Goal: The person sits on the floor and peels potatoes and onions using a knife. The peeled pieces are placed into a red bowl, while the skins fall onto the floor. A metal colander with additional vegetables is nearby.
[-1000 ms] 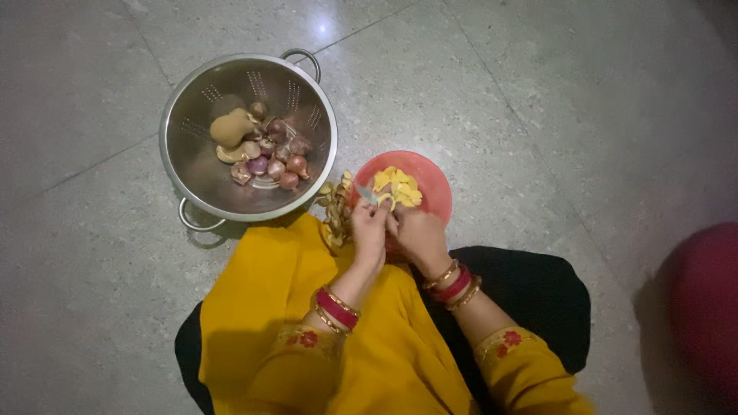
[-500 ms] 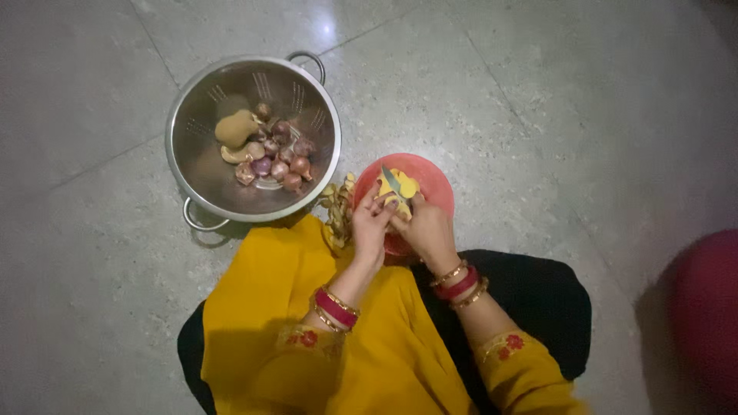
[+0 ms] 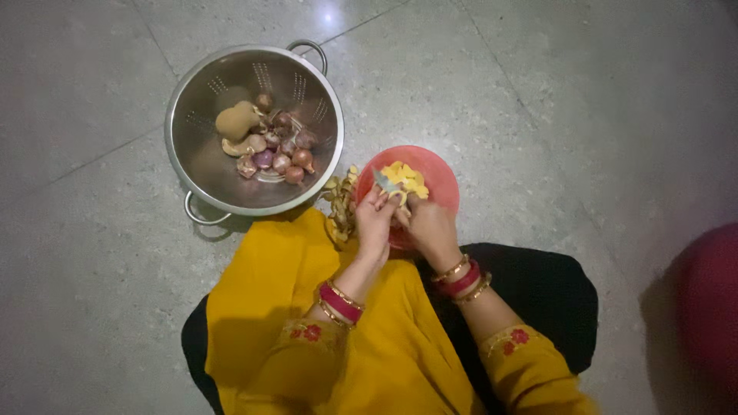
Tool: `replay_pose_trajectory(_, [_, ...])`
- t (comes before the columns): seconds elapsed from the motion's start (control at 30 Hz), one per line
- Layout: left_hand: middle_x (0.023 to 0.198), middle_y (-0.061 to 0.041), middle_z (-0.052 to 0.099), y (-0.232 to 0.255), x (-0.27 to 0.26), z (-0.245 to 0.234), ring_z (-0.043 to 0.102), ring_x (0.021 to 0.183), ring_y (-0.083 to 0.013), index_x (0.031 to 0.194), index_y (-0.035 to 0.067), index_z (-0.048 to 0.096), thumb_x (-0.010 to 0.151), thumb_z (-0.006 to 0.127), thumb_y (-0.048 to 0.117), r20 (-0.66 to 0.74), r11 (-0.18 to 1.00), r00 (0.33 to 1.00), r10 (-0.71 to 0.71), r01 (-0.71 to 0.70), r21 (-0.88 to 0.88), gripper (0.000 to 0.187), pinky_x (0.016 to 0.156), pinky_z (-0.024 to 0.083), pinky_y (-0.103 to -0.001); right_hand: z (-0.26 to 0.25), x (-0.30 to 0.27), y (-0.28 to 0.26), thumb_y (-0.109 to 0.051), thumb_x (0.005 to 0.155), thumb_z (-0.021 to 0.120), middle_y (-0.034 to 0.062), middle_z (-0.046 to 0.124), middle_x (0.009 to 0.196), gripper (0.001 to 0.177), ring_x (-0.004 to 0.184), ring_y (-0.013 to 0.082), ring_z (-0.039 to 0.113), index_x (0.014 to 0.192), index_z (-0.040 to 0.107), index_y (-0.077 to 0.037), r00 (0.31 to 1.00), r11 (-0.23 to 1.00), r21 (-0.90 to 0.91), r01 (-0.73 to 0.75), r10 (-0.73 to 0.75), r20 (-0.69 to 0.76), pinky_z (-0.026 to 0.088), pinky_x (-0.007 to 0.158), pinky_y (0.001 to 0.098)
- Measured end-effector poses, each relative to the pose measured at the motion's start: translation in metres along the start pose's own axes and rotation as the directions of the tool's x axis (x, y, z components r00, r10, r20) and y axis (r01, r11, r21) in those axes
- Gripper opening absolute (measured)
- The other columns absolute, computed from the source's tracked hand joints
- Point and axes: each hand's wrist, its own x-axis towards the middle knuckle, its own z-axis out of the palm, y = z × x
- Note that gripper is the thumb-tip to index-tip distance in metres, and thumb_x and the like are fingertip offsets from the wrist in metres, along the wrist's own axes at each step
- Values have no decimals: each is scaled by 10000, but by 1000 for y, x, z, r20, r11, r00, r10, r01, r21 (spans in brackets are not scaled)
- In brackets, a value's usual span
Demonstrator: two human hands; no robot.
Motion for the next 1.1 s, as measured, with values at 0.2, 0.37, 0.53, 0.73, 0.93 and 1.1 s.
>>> replay_pose_trajectory(0.2, [1227, -136, 723, 1, -3, 2, 678, 1032, -151, 1441, -57, 501, 958, 617, -16, -67, 1000, 998, -6, 7, 8, 499, 887, 526, -281, 1, -6, -7, -375, 980, 586, 237, 689, 751, 356, 668, 438, 676, 899, 729, -60, 997, 999, 29, 42, -43, 59, 519, 589, 534])
replay_pose_trajectory(0.37, [1237, -119, 713, 4, -4, 2, 664, 1063, -128, 1475, -41, 474, 988, 631, 36, -80, 998, 995, 56, -55, 16, 517, 902, 524, -251, 3, 0, -6, -368, 1016, 545, 279, 684, 808, 387, 763, 472, 671, 978, 723, -27, 995, 994, 109, -21, 10, 95, 506, 647, 547])
replay_pose_trajectory(0.53, [1077, -104, 651, -11, 5, -14, 464, 869, -192, 1645, 45, 439, 1075, 594, 169, -69, 997, 996, -51, 55, 57, 604, 698, 378, -287, 16, 2, 21, -411, 1054, 477, 254, 695, 824, 482, 768, 370, 699, 994, 697, 14, 973, 916, 363, -173, 102, 208, 511, 688, 442])
replay_pose_trajectory(0.73, [1329, 47, 636, -23, 1, -21, 618, 1159, -38, 1558, 119, 403, 1036, 549, 262, 30, 977, 977, -210, 211, -29, 561, 928, 486, -195, 44, 2, 55, -451, 1108, 437, 104, 573, 741, 593, 672, 207, 507, 888, 657, 54, 942, 756, 576, -311, 163, 295, 420, 609, 398])
replay_pose_trajectory(0.93, [1143, -95, 677, -54, 16, -32, 647, 1040, -169, 1431, 33, 541, 990, 655, 201, 201, 924, 980, 6, -82, 373, 486, 877, 536, -306, 47, 0, 68, -484, 1077, 401, 90, 615, 701, 619, 646, 184, 567, 880, 668, 40, 946, 805, 507, -307, 199, 255, 449, 615, 366])
replay_pose_trajectory(1.1, [1310, -174, 662, -34, 1, -25, 633, 1205, -310, 1433, 46, 556, 961, 691, 220, 261, 679, 954, 149, -290, 674, 521, 1014, 505, -392, 32, -1, 58, -484, 1081, 414, 201, 615, 688, 610, 648, 311, 607, 940, 678, 48, 954, 848, 436, -300, 263, 144, 467, 619, 451])
